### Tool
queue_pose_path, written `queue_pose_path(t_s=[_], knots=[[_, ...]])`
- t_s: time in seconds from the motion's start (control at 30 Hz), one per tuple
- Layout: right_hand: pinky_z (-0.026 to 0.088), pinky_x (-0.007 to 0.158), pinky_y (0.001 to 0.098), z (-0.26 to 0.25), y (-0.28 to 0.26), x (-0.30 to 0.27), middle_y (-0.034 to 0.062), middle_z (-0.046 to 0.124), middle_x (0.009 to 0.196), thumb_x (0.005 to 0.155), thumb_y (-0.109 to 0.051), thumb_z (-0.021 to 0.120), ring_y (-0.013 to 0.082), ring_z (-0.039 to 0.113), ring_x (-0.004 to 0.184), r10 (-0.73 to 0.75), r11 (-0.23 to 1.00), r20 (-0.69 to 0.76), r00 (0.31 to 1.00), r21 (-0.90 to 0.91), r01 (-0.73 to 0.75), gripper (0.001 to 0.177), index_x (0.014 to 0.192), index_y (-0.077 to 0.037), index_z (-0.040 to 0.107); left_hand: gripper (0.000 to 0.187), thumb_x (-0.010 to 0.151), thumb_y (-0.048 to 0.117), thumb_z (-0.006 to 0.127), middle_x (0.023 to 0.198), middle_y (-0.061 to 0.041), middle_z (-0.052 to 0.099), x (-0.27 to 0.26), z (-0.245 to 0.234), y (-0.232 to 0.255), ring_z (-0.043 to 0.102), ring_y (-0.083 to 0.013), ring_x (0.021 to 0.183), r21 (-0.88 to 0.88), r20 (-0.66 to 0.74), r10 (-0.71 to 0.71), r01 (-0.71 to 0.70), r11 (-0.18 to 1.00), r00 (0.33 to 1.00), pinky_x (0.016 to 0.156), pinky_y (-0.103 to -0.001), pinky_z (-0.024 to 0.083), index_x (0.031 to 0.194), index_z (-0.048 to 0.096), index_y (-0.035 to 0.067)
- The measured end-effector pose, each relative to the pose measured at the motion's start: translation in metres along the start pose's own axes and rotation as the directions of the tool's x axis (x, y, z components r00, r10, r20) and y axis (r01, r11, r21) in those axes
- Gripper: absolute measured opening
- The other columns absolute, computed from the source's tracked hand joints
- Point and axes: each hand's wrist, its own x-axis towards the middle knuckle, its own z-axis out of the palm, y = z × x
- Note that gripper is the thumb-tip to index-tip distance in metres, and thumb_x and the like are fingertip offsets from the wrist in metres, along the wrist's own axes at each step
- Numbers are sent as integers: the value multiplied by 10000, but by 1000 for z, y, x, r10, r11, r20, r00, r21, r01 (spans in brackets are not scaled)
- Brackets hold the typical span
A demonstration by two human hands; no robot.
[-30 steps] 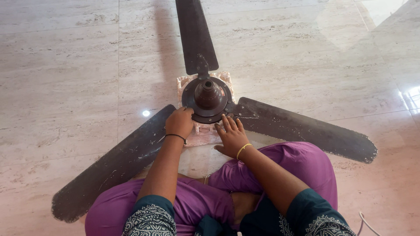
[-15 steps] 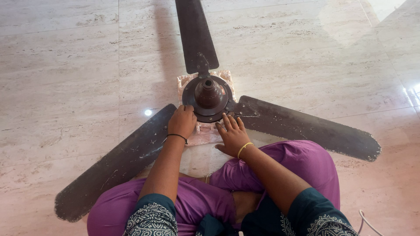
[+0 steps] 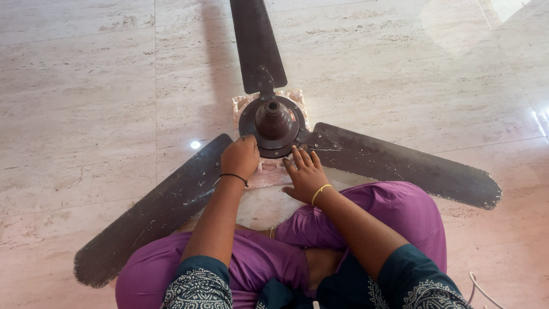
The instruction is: The person sits on the floor and uses a screwdriver to loosen and remove the screws holding the fan blades to the motor housing. They remove one blade and place it on the floor, then proceed to loosen the screws on the remaining blades.
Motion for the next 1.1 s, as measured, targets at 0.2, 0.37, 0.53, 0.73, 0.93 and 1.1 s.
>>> queue_pose_path(t_s=[0.2, 0.37, 0.53, 0.73, 0.93, 1.1], knots=[[123, 1217, 581, -2, 0, 0, 258, 192, 1638, 828, -541, 731, 408, 182, 1524, 16, 999, -15, 1000, 46, -15, 815, 1493, -167, 445, 147, 857, 141, 610, 950, -157, 725, -4, -5, 10, 696, -388, 848, -21, -89, 57, -59, 998, 994, 732, -502, 560, 964, 707, 116], [152, 1197, 578, -11, -4, -4, 207, 339, 1589, 832, -482, 721, 386, 285, 1477, 19, 989, -106, 994, 150, -3, 765, 1477, -150, 479, 152, 899, 170, 617, 918, -149, 744, -14, -23, 21, 708, -384, 844, -25, 18, -28, 28, 999, 999, 747, -508, 552, 1001, 720, 125], [468, 928, 466, -29, -17, -20, 130, 675, 1152, 889, -372, 761, 327, 635, 1078, -42, 848, -463, 885, 451, 276, 513, 1272, -67, 612, 112, 881, 171, 693, 895, -107, 786, -53, -60, 34, 747, -317, 807, -339, 81, -21, 48, 940, 996, 671, -425, 557, 964, 723, 102], [525, 697, 367, -47, -39, -54, 59, 676, 947, 873, -248, 847, 245, 684, 814, -192, 738, -710, 678, 351, 576, 315, 1052, -104, 632, 261, 929, 317, 705, 822, -47, 773, -118, -82, 52, 759, -123, 661, -718, 436, -162, 451, 530, 885, 555, -203, 495, 956, 664, 61], [542, 726, 370, -56, -49, -68, 86, 692, 1018, 844, -157, 809, 258, 695, 860, -336, 703, -790, 513, 152, 695, 323, 1103, -68, 637, 320, 898, 317, 747, 808, -64, 732, -154, -77, 52, 749, -140, 644, -760, 554, -254, 606, 233, 793, 423, -185, 360, 932, 652, 13], [550, 737, 377, -47, -44, -53, 76, 704, 1022, 857, -105, 781, 256, 707, 864, -297, 758, -780, 551, 159, 633, 294, 1110, -76, 633, 262, 950, 277, 703, 928, -66, 781, -127, -66, 41, 763, -118, 712, -814, 499, -110, 508, 282, 860, 428, -171, 368, 1016, 669, 25]])
